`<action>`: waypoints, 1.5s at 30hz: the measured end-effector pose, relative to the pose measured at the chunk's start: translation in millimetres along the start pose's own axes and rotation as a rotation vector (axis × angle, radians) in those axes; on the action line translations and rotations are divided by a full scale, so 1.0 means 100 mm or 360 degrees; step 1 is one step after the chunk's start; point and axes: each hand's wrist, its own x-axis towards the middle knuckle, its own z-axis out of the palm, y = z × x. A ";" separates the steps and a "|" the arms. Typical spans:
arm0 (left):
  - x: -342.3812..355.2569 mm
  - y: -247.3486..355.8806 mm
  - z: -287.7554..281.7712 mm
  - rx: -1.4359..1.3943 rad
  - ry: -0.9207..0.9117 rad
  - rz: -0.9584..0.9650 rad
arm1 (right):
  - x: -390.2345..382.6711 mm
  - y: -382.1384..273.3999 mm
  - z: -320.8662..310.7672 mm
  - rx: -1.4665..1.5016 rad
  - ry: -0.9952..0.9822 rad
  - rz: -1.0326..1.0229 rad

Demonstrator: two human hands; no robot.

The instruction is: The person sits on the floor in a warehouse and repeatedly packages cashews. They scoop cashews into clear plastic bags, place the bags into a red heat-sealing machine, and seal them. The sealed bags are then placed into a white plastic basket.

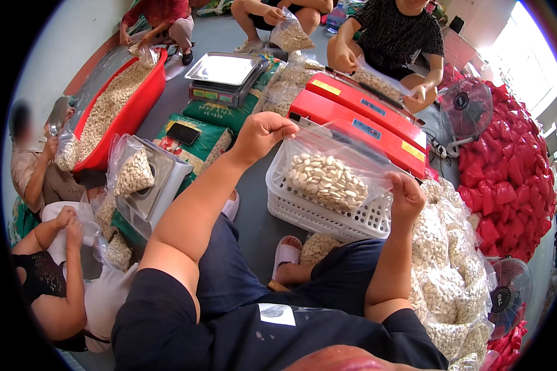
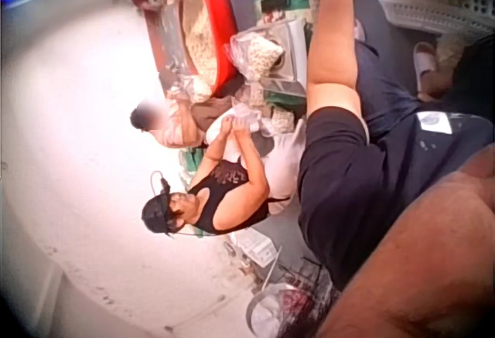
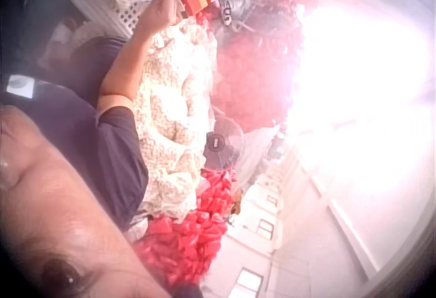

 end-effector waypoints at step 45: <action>-0.03 -0.36 0.13 -0.0883 -0.0200 -0.1131 | -0.12 0.52 -0.18 0.0836 -0.0139 0.0917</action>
